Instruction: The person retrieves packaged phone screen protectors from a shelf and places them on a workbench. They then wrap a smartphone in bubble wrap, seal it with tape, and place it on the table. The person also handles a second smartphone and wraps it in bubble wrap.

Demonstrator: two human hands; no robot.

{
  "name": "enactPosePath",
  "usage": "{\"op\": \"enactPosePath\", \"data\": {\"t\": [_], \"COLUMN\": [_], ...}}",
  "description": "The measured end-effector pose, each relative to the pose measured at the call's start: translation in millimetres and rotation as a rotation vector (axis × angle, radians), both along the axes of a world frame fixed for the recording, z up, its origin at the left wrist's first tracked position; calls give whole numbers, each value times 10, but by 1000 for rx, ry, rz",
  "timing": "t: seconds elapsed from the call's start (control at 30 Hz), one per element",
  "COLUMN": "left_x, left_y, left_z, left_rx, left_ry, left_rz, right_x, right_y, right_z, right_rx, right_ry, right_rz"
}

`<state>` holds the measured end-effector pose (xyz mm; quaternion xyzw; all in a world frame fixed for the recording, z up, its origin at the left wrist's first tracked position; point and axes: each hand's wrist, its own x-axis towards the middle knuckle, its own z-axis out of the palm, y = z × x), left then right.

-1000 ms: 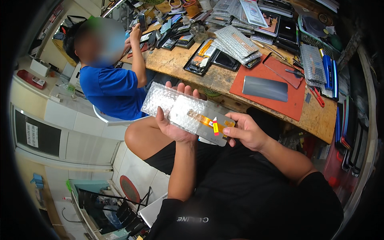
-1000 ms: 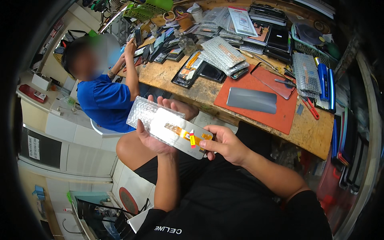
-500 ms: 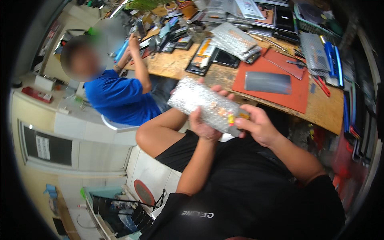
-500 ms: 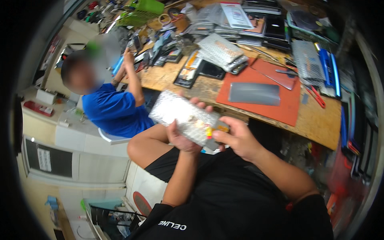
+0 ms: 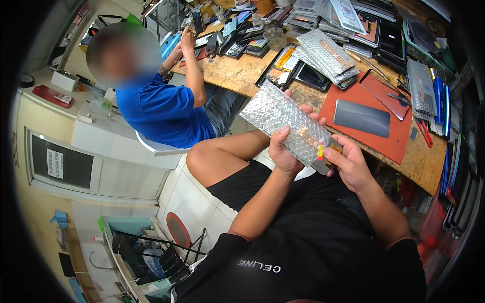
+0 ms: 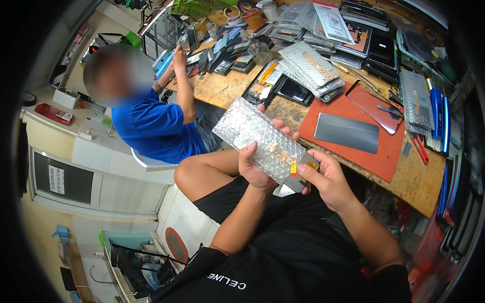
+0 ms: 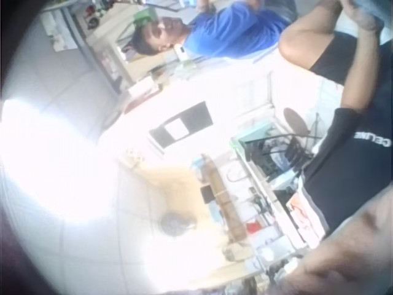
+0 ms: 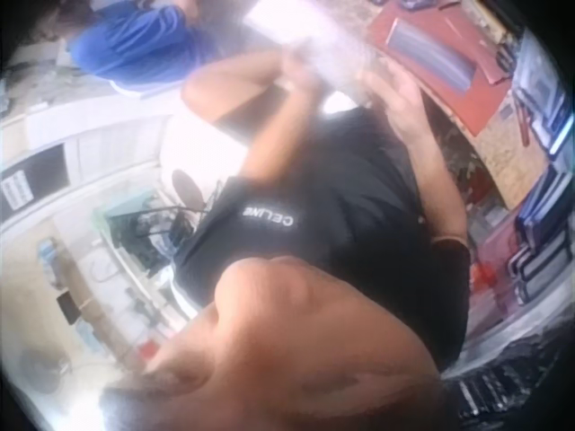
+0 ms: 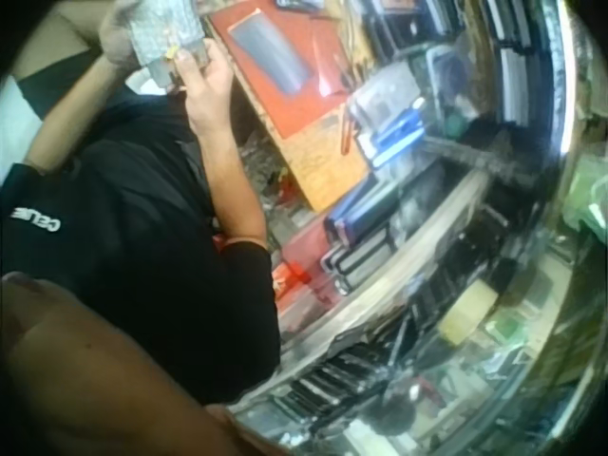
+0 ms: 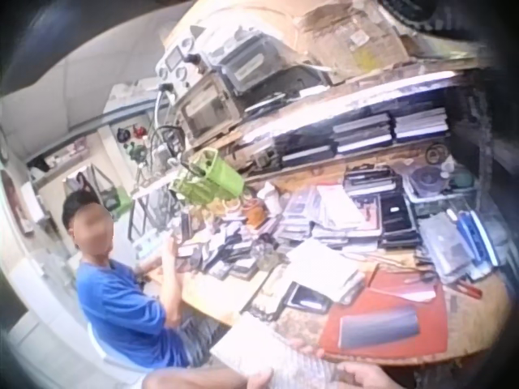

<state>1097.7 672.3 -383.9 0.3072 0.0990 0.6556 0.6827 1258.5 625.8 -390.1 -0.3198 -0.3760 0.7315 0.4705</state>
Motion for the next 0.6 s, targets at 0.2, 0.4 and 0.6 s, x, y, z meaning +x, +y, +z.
{"op": "enactPosePath", "data": {"t": [0.2,0.4,0.6], "left_x": [-73,88,436], "left_y": [-5,97,118], "left_z": [38,167,180], "left_rx": [31,68,42], "left_ry": [0,138,159], "left_rz": [-5,-163,-328], "right_x": [-156,-165,190], "right_y": [84,164,-111], "right_z": [-15,-103,-41], "right_rx": [16,45,27], "right_ry": [-155,-48,-73], "right_rz": [58,-14,-139]}}
